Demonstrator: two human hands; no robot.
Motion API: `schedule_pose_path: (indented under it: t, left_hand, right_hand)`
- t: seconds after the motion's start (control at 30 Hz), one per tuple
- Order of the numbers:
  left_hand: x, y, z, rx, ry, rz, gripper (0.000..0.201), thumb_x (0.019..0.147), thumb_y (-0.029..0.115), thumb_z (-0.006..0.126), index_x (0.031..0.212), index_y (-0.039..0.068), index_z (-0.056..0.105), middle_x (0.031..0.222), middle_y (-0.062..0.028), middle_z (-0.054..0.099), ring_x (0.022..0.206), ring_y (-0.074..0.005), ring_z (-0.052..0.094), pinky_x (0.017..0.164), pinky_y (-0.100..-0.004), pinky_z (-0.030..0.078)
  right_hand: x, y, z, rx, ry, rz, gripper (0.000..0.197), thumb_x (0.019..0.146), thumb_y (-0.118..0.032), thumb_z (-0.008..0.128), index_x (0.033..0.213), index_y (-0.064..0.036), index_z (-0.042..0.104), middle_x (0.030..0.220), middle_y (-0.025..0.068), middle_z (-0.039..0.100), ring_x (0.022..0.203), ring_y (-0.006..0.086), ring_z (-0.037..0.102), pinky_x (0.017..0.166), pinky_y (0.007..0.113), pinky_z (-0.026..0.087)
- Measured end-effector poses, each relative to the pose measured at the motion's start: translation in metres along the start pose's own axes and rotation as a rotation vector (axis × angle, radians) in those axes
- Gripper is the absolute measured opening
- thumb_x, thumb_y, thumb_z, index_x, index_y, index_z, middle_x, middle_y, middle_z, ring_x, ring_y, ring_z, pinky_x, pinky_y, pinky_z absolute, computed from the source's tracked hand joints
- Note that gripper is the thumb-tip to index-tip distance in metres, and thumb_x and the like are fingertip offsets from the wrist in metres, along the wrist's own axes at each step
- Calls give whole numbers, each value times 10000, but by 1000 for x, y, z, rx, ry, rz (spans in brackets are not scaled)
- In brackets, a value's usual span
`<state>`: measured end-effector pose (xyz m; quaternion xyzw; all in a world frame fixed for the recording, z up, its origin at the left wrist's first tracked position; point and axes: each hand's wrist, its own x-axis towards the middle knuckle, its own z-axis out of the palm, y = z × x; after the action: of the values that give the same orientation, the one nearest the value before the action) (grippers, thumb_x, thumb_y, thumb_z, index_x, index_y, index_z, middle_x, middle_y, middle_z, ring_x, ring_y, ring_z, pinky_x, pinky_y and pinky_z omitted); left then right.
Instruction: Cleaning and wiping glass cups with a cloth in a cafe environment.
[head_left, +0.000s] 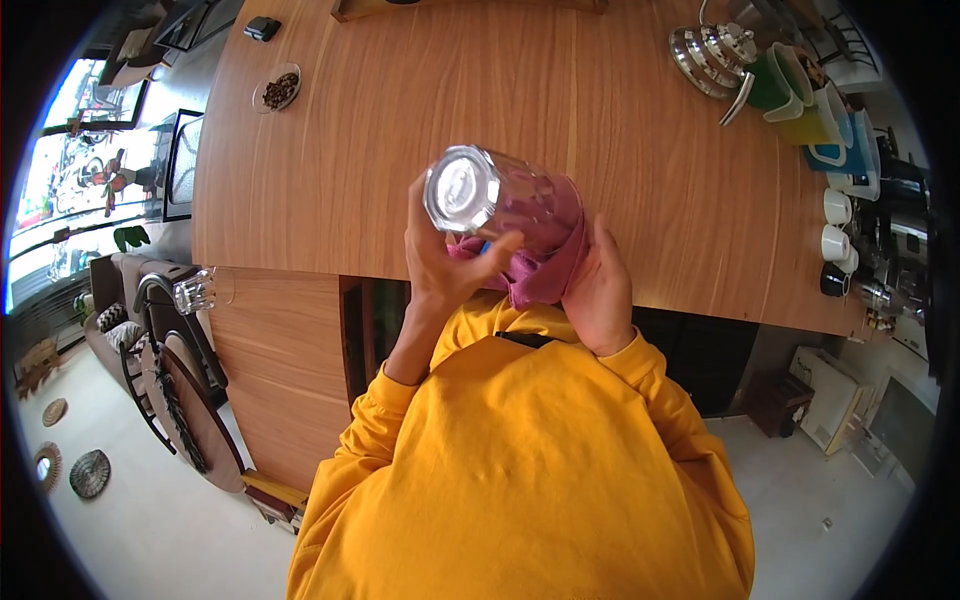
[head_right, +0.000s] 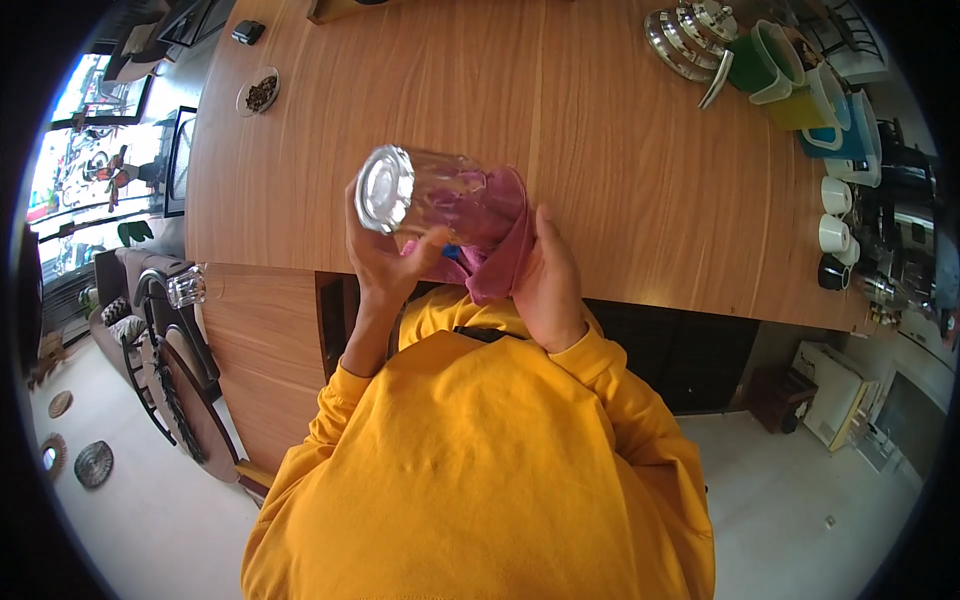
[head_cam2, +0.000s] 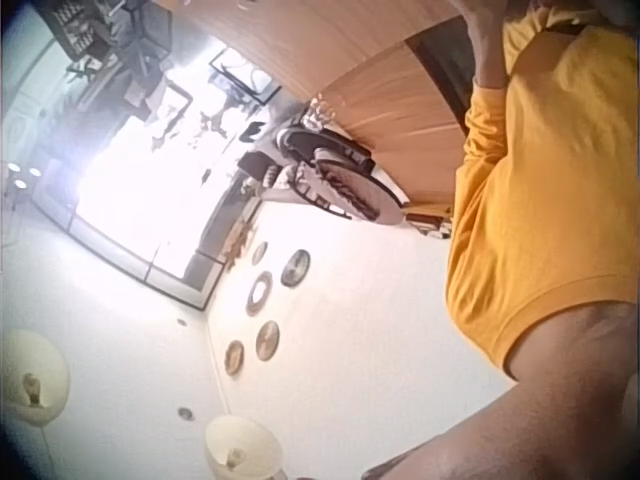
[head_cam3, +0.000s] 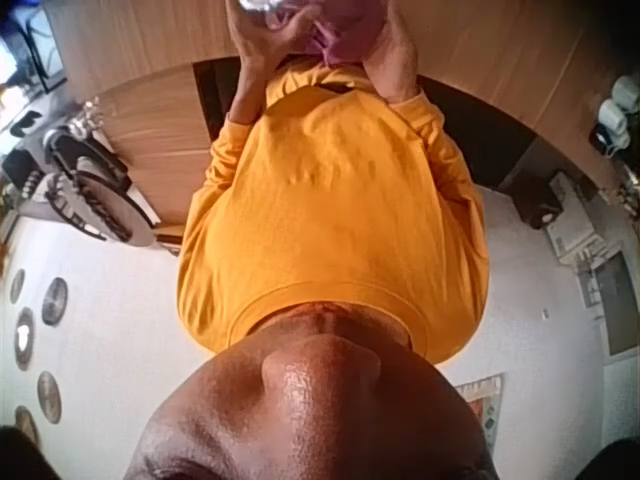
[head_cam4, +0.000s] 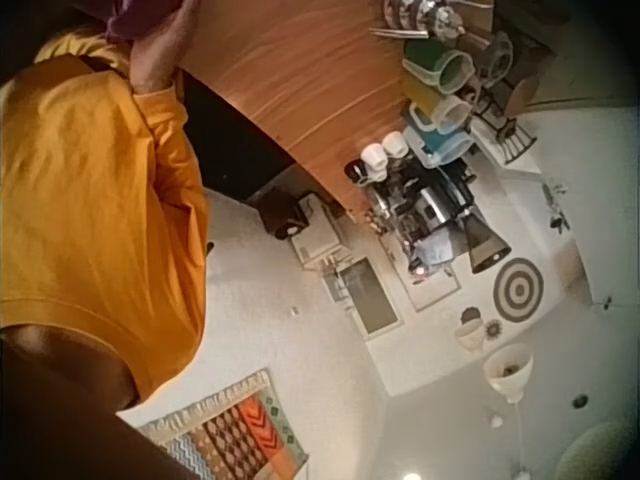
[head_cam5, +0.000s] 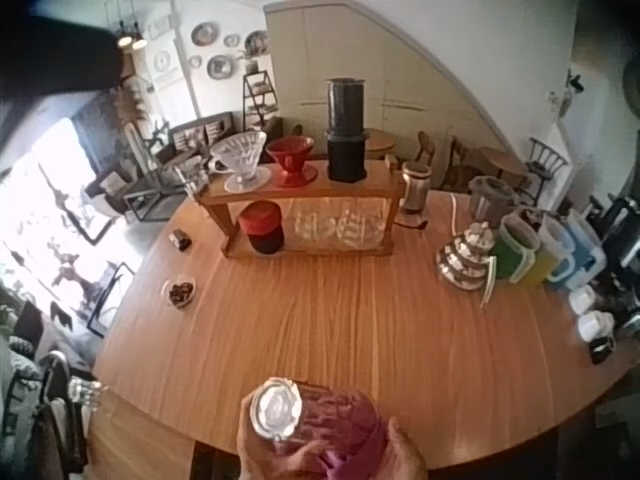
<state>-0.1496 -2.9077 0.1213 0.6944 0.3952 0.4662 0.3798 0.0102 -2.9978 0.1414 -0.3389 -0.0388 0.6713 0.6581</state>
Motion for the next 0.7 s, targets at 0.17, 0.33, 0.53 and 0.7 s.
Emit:
schedule_pose_path:
  t: [0.17, 0.33, 0.53, 0.7]
  left_hand:
    - [7, 6, 13, -618, 128, -510, 463, 946, 342, 672, 1209, -10, 525, 1082, -114, 649, 976, -192, 678, 830, -323, 572]
    - [5, 8, 12, -1064, 70, -833, 466, 1020, 414, 504, 1263, 16, 503, 1201, -147, 653, 1039, -239, 679, 888, -370, 560]
    - [-4, 10, 17, -728, 264, -612, 452, 953, 334, 669, 1234, 19, 510, 1134, -99, 623, 1023, -188, 646, 878, -326, 543]
    - [-6, 2, 3, -470, 224, -273, 732, 846, 231, 816, 1381, 31, 359, 1191, -111, 571, 1064, -178, 600, 908, -308, 515]
  right_hand:
    - [-5, 10, -13, -694, -280, -407, 599, 1066, -456, 338, 1400, 24, 468, 1408, 184, 520, 1340, 324, 472, 1142, 427, 322]
    - [26, -4, -42, -1699, -436, -931, 521, 1048, -373, 383, 1319, 43, 538, 1314, 252, 548, 1304, 417, 467, 1142, 534, 279]
    - [18, 11, -32, -1248, -361, -637, 484, 1060, -330, 388, 1364, 29, 502, 1330, 211, 556, 1310, 371, 477, 1146, 429, 295]
    - [-12, -4, 4, -617, -239, -178, 582, 1078, -362, 370, 1485, 50, 317, 1462, 160, 452, 1358, 270, 435, 1152, 354, 296]
